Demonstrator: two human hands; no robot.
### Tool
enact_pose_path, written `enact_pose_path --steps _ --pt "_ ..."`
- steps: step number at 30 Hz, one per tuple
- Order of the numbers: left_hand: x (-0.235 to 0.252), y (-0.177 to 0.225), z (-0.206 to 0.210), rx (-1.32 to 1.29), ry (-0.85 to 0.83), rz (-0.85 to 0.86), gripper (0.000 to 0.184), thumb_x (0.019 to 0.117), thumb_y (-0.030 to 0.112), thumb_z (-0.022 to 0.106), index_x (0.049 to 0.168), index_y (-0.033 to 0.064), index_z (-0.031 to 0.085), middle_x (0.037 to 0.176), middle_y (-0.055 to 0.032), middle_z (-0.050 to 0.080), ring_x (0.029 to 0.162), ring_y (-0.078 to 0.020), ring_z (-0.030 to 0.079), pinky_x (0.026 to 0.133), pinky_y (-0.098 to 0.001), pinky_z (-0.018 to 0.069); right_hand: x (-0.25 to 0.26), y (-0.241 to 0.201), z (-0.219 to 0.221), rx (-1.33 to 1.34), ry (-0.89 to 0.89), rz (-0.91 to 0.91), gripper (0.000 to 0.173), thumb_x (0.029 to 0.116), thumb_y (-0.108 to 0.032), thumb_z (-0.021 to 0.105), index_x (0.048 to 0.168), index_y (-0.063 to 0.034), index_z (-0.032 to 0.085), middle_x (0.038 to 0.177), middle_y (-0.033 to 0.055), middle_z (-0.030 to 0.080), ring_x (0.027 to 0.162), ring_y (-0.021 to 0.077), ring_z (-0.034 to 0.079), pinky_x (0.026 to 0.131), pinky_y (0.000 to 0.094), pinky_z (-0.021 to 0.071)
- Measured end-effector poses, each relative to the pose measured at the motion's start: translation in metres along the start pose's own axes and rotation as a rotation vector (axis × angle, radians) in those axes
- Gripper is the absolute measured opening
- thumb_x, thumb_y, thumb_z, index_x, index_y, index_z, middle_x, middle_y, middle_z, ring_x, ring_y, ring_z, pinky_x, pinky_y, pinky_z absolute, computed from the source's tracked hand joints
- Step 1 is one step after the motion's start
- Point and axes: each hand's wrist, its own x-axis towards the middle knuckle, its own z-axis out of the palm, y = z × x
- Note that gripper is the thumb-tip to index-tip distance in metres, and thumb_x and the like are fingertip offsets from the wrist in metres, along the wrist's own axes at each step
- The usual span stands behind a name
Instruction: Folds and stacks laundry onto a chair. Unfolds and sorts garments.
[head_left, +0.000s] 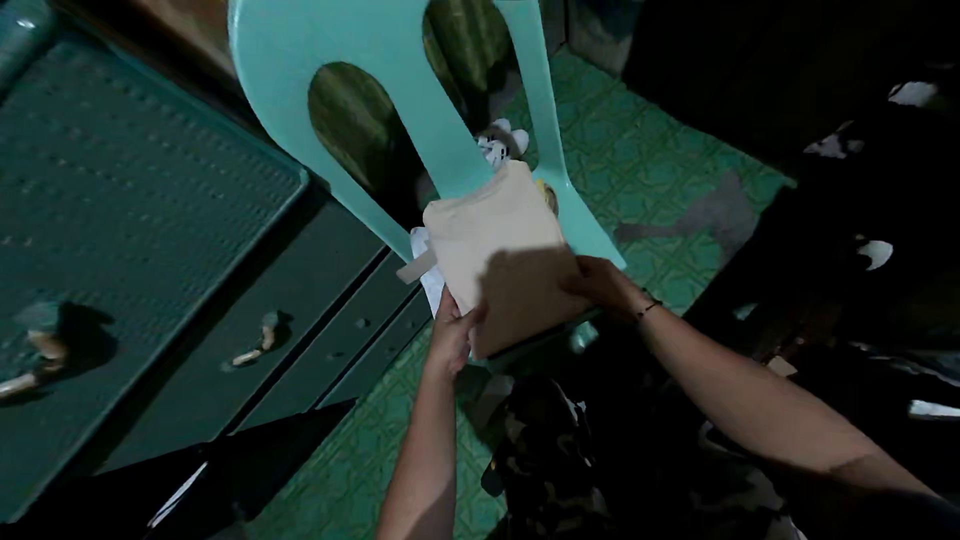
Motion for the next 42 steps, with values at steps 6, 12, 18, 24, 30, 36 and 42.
enact_pose_path --steps 6,12,18,24,30,36,42 --pt "-0.014 0.027 0.034 0.745 0.363 0.221 0.114 0.0837 0.02 0.084 0.165 0.009 0.005 0.157 -0.0268 0.033 0.138 -0.04 0.045 0.109 -0.0584 0.0432 0.004 0.008 0.005 0.059 0.046 -0.014 0.04 0.0907 -0.007 0.074 0.128 0.0014 0.061 0.114 0.0209 0.068 0.101 0.0286 0.068 0.089 0.049 0.0571" --pt "0.01 0.023 0.105 1.468 0.131 0.525 0.076 0.095 0.073 0.045 0.16 0.0371 0.033 0.171 -0.0125 0.016 0.155 -0.0498 0.005 0.109 -0.0848 0.0104 -0.021 0.022 0.003 0.096 0.076 -0.121 0.061 0.0922 -0.003 0.072 0.148 -0.0069 0.048 0.119 0.0216 0.068 0.098 0.0287 0.071 0.086 0.0468 0.0599" --pt "0.039 -0.016 0.102 1.472 0.078 0.42 0.075 0.0936 0.079 0.038 0.159 0.0434 0.032 0.173 -0.0022 0.006 0.155 -0.0482 -0.007 0.105 -0.088 0.007 -0.053 0.034 -0.013 -0.001 0.178 -0.051 0.062 0.0916 -0.002 0.072 0.148 -0.0085 0.047 0.118 0.0177 0.07 0.09 0.0276 0.071 0.079 0.0462 0.0601" --pt "0.037 -0.013 0.093 1.376 0.02 0.418 0.074 0.0999 0.074 0.023 0.164 0.0389 0.016 0.173 0.0 -0.003 0.155 -0.0434 -0.014 0.106 -0.0868 -0.0013 -0.073 0.044 -0.014 0.155 -0.073 -0.044 0.057 0.0978 -0.007 0.065 0.15 -0.0127 0.043 0.12 0.0197 0.066 0.094 0.0274 0.069 0.079 0.0442 0.0587" --pt "0.041 -0.015 0.092 1.364 0.037 0.431 0.074 0.0999 0.074 0.02 0.164 0.0368 0.019 0.174 -0.0011 -0.001 0.155 -0.0442 -0.012 0.108 -0.0859 -0.0003 -0.055 0.037 -0.006 0.261 -0.131 -0.046 0.055 0.0972 -0.009 0.066 0.148 -0.01 0.046 0.109 0.0178 0.067 0.084 0.0252 0.068 0.072 0.0431 0.0592" --pt "0.044 -0.02 0.091 1.381 0.048 0.422 0.074 0.0984 0.076 0.02 0.164 0.0411 0.018 0.173 0.0019 -0.005 0.155 -0.0427 -0.015 0.107 -0.0859 -0.0006 -0.046 0.042 -0.009 0.197 -0.117 -0.012 0.026 0.1005 -0.022 0.067 0.11 0.0023 0.062 0.085 0.0145 0.066 0.07 0.0214 0.066 0.066 0.0404 0.0593" --pt "0.045 -0.019 0.094 1.437 0.047 0.44 0.073 0.0994 0.074 0.025 0.164 0.0395 0.02 0.173 -0.0027 -0.003 0.154 -0.0471 -0.013 0.104 -0.088 0.0027 -0.038 0.024 -0.017 0.11 -0.251 -0.074 0.033 0.1018 -0.02 0.064 0.13 -0.0038 0.058 0.092 0.0166 0.069 0.069 0.0246 0.068 0.058 0.0409 0.0584"
